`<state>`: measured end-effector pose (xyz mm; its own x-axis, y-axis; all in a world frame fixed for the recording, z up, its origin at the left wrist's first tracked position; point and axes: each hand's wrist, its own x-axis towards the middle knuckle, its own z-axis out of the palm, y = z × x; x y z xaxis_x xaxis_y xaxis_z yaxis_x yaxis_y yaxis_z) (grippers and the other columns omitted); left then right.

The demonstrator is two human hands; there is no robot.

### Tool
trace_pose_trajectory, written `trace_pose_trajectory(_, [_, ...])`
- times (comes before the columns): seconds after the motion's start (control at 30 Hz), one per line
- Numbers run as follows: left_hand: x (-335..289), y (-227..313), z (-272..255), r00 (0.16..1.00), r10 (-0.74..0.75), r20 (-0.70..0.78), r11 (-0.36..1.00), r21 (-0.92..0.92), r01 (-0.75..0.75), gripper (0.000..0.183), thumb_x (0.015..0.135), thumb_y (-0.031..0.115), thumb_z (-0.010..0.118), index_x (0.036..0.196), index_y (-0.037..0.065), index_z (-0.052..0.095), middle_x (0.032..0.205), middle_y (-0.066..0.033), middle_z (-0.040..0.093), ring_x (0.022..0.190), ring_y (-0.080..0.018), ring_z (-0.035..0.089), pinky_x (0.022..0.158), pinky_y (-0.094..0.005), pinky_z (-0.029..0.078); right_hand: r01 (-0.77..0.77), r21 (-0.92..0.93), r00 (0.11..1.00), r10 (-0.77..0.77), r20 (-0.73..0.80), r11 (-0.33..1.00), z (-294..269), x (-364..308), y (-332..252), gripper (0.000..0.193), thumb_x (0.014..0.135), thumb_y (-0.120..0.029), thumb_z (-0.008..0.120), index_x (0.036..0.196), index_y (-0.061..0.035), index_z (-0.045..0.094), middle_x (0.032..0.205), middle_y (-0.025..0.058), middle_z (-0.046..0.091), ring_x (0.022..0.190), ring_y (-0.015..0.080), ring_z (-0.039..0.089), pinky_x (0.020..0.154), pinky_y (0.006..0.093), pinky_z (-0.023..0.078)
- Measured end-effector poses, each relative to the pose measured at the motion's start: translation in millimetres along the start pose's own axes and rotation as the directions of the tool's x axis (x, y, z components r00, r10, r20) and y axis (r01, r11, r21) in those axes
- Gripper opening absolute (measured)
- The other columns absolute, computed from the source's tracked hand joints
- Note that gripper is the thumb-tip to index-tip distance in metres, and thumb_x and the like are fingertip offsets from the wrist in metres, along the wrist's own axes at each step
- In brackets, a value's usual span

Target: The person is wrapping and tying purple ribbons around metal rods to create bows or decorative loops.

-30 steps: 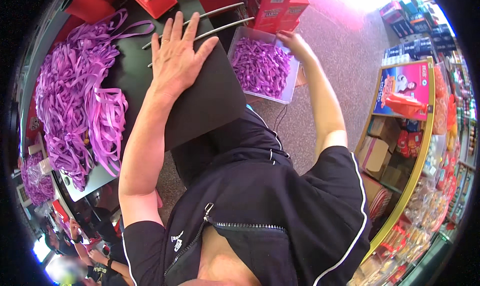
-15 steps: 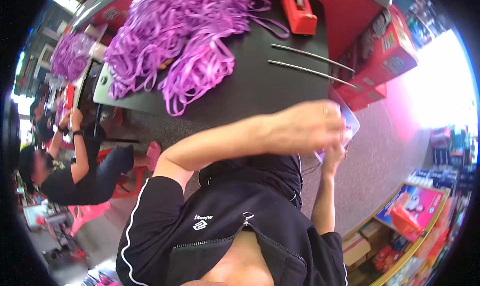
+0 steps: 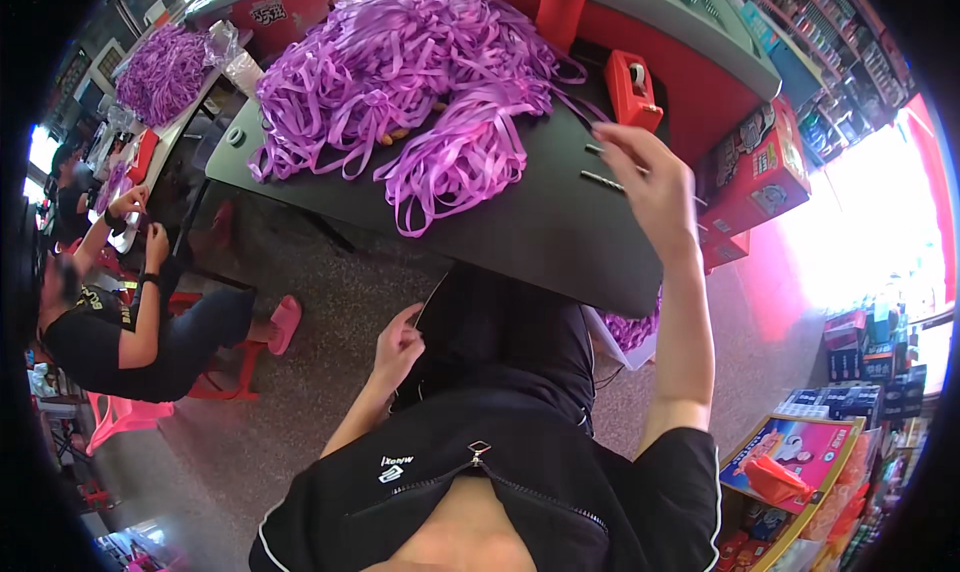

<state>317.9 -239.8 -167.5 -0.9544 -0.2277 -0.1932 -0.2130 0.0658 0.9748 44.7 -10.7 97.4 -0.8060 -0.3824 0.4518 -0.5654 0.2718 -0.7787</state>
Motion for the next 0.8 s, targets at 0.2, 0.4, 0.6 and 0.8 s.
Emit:
trace_pose_trajectory(0.2, [-16.5, -100.9, 7.6, 0.998, -0.024, -0.056, 0.853, 0.519, 0.050, 0.095, 0.078, 0.060, 0.060, 0.148, 0.009, 0.020, 0.142, -0.0302, 0.030, 0.133, -0.0439, 0.028, 0.108, -0.0511, 0.024, 0.060, -0.253, 0.971, 0.003, 0.240, 0.966, 69.3, 72.9, 25.4, 0.025, 0.086, -0.022, 0.066, 0.101, -0.0026, 0.068, 0.090, 0.0095, 0.065, 0.081, 0.0168, 0.062, 0.073, 0.0306, 0.047])
trace_pose_trajectory(0.4, [-6.6, -85.1, 4.9, 0.996, -0.005, -0.094, 0.884, 0.465, 0.049, 0.087, 0.080, 0.061, 0.056, 0.145, 0.008, 0.029, 0.136, -0.0272, 0.040, 0.123, -0.0436, 0.042, 0.103, -0.0484, 0.034, 0.288, -0.472, 0.956, -0.220, 0.195, 0.833, 116.4, 123.6, 37.6, 0.029, 0.081, -0.028, 0.067, 0.100, -0.0064, 0.068, 0.098, 0.0132, 0.061, 0.095, 0.0298, 0.060, 0.082, 0.0374, 0.047])
trace_pose_trajectory(0.6, [-6.7, -72.3, 0.8, 0.996, -0.050, -0.075, 0.894, 0.441, 0.078, 0.085, 0.081, 0.060, 0.055, 0.143, 0.007, 0.031, 0.133, -0.0252, 0.044, 0.121, -0.0411, 0.045, 0.101, -0.0470, 0.036, 0.309, -0.469, 0.945, -0.211, 0.249, 0.828, 136.1, 145.5, 63.5, 0.026, 0.078, -0.024, 0.070, 0.095, -0.0047, 0.069, 0.093, 0.0132, 0.064, 0.090, 0.0288, 0.062, 0.082, 0.0367, 0.047])
trace_pose_trajectory(0.8, [-11.2, -83.4, 5.1, 0.993, -0.012, -0.121, 0.844, 0.532, 0.075, 0.083, 0.083, 0.059, 0.054, 0.143, 0.006, 0.031, 0.133, -0.0275, 0.043, 0.122, -0.0434, 0.043, 0.102, -0.0481, 0.035, -0.048, 0.556, 0.958, -0.119, 0.260, 0.830, 85.4, 159.2, 8.5, 0.021, 0.088, -0.017, 0.061, 0.096, 0.0028, 0.065, 0.092, 0.0107, 0.067, 0.078, 0.0180, 0.064, 0.069, 0.0289, 0.050])
